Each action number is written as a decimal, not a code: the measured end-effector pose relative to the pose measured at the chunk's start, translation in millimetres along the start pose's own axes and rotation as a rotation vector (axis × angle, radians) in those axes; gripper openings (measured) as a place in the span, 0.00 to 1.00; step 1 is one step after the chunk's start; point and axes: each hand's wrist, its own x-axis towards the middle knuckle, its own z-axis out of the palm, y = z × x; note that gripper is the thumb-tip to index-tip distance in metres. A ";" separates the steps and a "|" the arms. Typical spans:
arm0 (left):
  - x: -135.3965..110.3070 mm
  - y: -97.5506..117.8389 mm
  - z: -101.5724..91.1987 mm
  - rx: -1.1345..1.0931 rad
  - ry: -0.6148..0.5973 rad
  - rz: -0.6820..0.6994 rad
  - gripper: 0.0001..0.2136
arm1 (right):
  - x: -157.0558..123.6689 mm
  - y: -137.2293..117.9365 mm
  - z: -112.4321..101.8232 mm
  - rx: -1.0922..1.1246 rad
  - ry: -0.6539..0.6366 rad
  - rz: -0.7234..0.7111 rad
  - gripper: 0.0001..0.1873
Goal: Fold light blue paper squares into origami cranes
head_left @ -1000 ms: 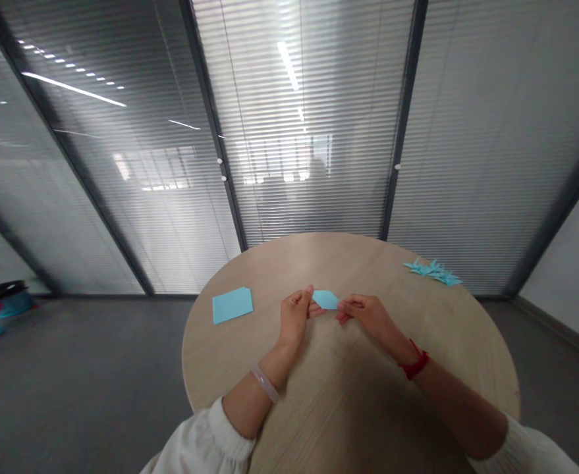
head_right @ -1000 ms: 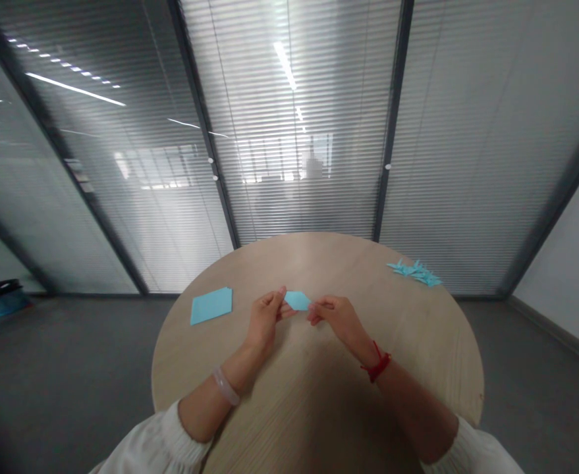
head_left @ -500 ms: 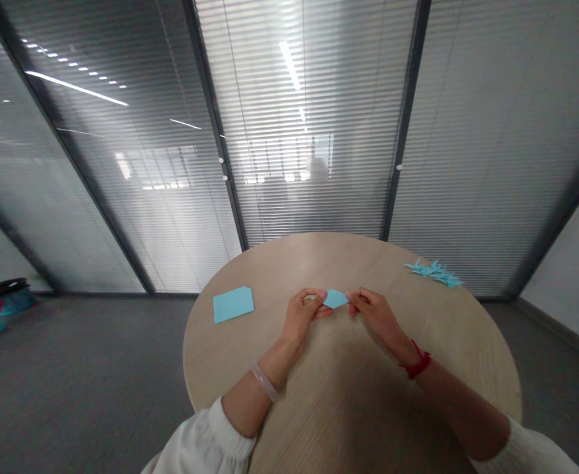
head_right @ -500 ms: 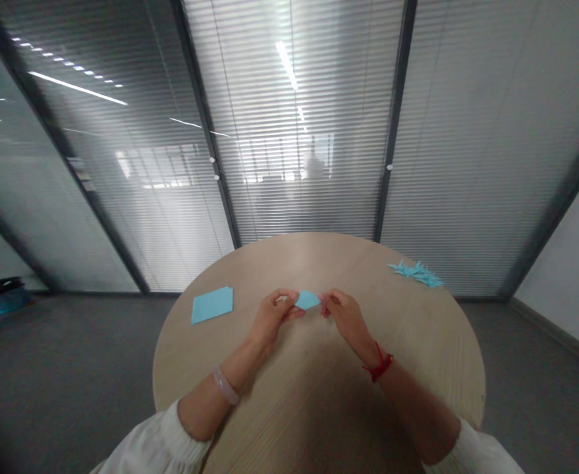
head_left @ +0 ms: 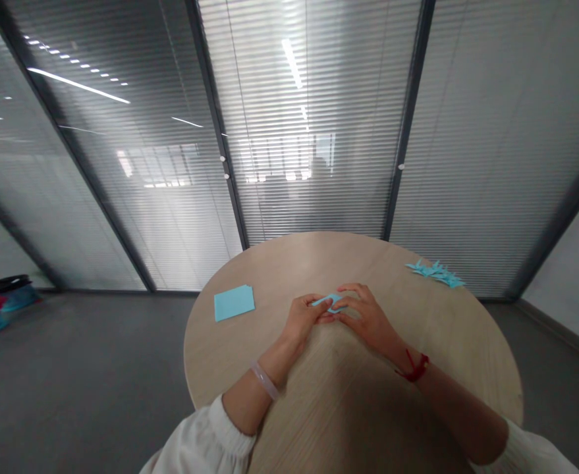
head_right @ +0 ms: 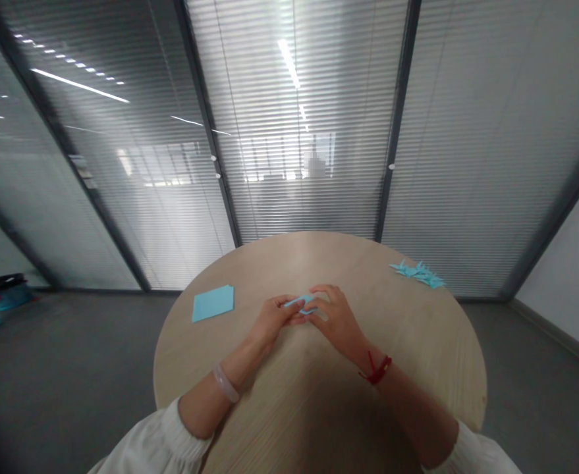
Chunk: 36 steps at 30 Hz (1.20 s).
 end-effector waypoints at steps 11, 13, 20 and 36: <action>1.8 0.5 -1.7 0.148 0.051 0.029 0.15 | -0.1 6.3 0.6 0.029 -0.002 -0.024 0.04; 2.4 1.0 -1.9 0.150 0.044 0.023 0.15 | 0.6 6.2 -0.2 0.044 -0.003 0.003 0.04; 3.5 1.9 -1.9 0.145 0.040 0.019 0.16 | 1.5 7.2 -2.4 0.100 0.016 0.098 0.07; 1.0 1.5 2.8 0.200 0.016 0.081 0.15 | -1.1 12.7 4.6 0.175 0.071 0.213 0.07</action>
